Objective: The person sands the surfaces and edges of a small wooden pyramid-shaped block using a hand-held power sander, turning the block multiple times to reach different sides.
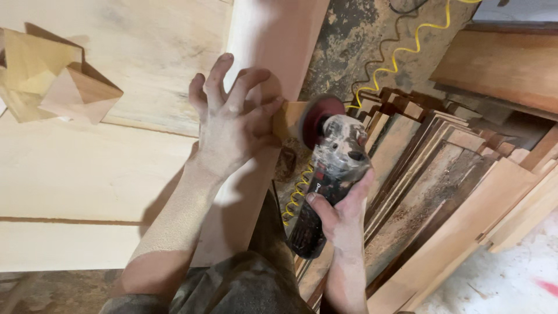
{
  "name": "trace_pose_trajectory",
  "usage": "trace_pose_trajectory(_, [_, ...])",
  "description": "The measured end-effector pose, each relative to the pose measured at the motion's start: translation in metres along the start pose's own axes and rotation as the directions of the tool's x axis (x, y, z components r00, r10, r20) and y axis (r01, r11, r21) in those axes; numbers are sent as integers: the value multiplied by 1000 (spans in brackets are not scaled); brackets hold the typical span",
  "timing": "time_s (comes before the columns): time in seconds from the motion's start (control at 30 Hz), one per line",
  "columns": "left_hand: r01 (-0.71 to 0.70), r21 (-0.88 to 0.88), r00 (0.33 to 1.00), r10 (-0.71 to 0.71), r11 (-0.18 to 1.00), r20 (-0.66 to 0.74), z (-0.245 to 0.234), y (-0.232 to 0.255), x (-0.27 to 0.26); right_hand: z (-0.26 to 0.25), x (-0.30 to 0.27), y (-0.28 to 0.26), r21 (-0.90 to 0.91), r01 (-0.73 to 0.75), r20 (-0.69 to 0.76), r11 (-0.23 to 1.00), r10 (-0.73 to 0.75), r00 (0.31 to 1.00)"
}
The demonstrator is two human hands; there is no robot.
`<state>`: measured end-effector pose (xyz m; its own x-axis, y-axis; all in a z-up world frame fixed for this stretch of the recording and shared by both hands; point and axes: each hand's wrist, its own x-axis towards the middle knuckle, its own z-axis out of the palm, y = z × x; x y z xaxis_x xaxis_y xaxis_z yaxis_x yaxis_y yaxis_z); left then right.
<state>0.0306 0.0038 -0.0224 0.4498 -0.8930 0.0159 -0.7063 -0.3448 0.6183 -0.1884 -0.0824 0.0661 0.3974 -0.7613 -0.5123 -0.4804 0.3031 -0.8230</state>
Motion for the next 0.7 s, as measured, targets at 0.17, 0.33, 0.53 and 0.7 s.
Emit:
trace_pose_trajectory(0.17, [37,-47,999,-35,998,34,-3,1,3,-6,3,6,-9,16,-12,1000,-16,1000])
trace_pose_trajectory(0.33, [33,-53,999,-32,998,26,-2,2,3,0,2,6,112,100,17,989,-103,995])
trace_pose_trajectory(0.53, [29,-24,999,-29,999,18,-1,1,3,10,2,5,23,-3,-5,1000,4,1000])
trace_pose_trajectory(0.7, [28,-48,998,-26,998,52,-3,-1,3,3,7,11,128,-32,-86,991,43,995])
